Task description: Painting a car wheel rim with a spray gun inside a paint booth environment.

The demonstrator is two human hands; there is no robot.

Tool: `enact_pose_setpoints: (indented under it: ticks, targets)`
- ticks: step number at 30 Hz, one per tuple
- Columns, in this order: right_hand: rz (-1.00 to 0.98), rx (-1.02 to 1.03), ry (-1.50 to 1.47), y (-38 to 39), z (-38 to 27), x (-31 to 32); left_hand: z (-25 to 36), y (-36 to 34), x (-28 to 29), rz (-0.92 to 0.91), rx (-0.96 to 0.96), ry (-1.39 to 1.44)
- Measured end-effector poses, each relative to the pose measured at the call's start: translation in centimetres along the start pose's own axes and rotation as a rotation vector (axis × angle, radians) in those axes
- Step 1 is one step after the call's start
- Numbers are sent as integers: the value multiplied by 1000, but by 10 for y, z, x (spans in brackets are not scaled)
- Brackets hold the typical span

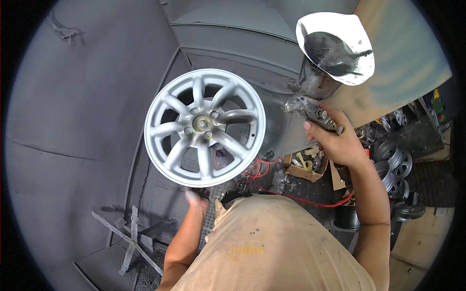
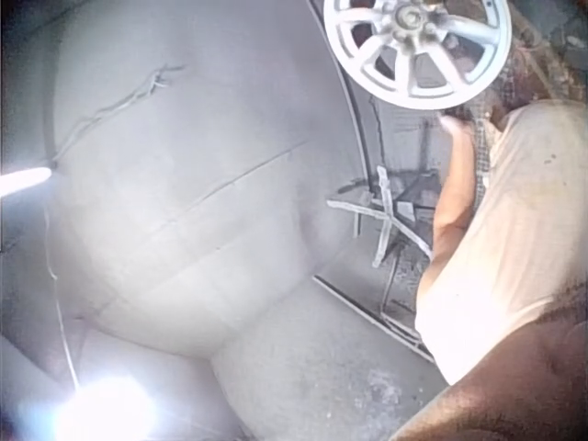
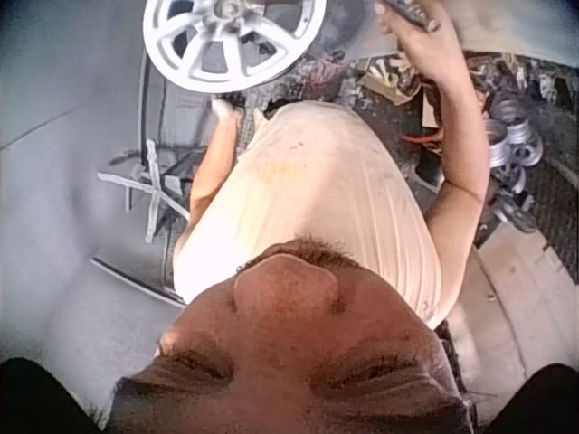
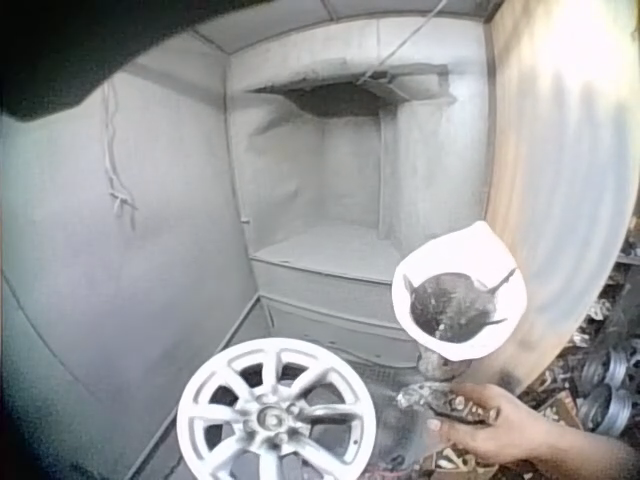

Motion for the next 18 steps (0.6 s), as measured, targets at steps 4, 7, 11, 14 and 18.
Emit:
enact_pose_setpoints:
  ticks: [4,7,11,14,18]
  targets:
    - [27,8,102,16,4,6,-55,32,-24,-1,181,-74]
    - [-38,-35,79,33,-15,-3,-45,32,-18,-36,88,-54]
    - [-361,-194,-169,39,-36,-30,-20,32,-11,-40,47,-70]
    - [-208,-17,-80,45,-31,-24,0,36,-9,-44,1,-89]
    - [13,29,74,67,-17,-6,37,39,3,-129,-101,-76]
Point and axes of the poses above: each hand's wrist, its own y-axis away from the middle knuckle, its own x-axis out of the back of the hand, z = x × y, the point moved 8 cm from there along -y, towards the middle knuckle, and after that the axes turned 11 degrees about x, right-handed, at the moved point
